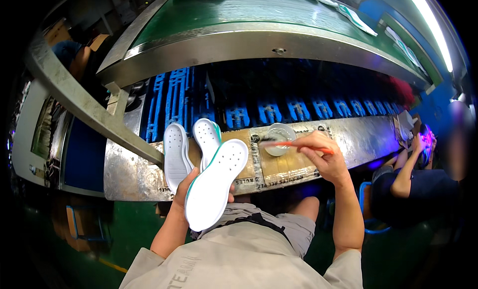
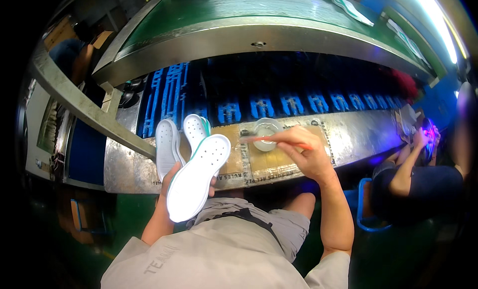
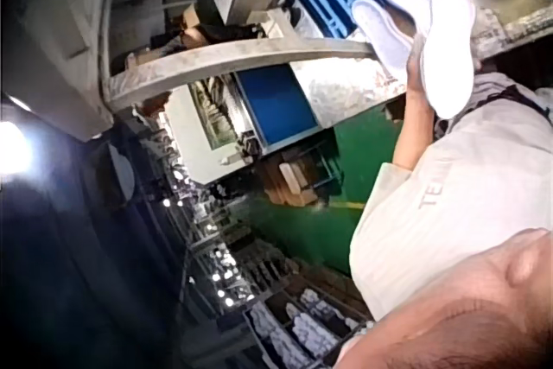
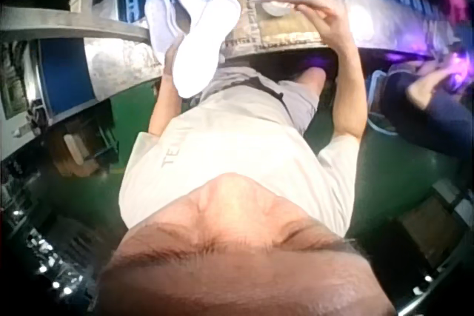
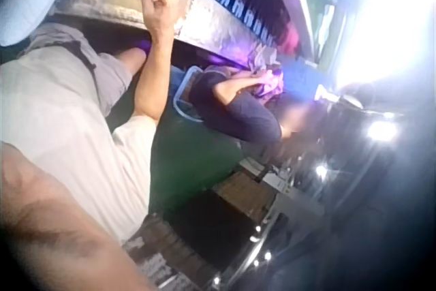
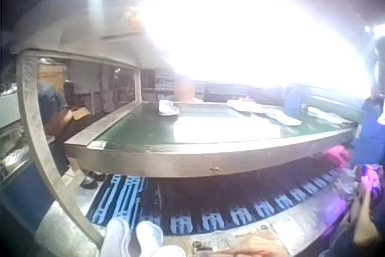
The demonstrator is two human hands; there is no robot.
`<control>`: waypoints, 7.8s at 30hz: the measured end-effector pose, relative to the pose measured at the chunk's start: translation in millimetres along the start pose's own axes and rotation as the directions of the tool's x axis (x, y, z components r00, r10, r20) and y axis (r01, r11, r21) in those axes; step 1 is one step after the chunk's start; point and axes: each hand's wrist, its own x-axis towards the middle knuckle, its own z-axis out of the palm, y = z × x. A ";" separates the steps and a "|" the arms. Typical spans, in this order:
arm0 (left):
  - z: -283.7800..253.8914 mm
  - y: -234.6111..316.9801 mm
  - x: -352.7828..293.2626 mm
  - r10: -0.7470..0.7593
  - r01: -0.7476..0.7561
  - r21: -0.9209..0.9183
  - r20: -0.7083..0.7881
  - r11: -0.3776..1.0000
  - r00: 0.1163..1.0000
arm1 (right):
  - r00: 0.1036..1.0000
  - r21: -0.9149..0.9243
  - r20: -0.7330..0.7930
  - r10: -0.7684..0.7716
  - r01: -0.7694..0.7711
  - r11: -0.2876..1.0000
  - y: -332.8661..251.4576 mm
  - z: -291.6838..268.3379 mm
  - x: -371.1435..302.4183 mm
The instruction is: The person applies liquid to shoe soles using a brush dipped in a container and tosses the soles onto an overhead conveyor belt.
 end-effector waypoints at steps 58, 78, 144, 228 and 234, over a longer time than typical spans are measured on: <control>158.3 67.6 124.7 0.351 -0.587 0.736 0.480 0.338 0.804 | 0.699 0.949 -0.211 0.683 -0.022 0.315 -29.7 74.1 -88.7; 44.6 133.4 11.2 0.714 0.460 0.546 0.556 -0.700 0.426 | 0.864 0.496 -0.133 0.486 -0.367 0.787 0.2 57.7 -80.7; 2.1 42.1 21.8 0.668 -0.498 0.838 0.241 0.222 0.704 | 0.876 0.447 0.245 0.416 -0.483 0.753 -86.3 88.2 -55.8; 219.8 377.5 241.4 0.896 -0.398 0.877 -0.074 0.268 0.439 | 0.817 0.952 -0.073 0.572 -0.114 0.284 -45.1 92.2 -97.7; 202.0 244.4 139.7 0.606 -0.364 0.651 0.757 -0.666 0.245 | 0.820 0.796 -0.172 0.546 -0.211 0.567 -29.7 86.4 -106.3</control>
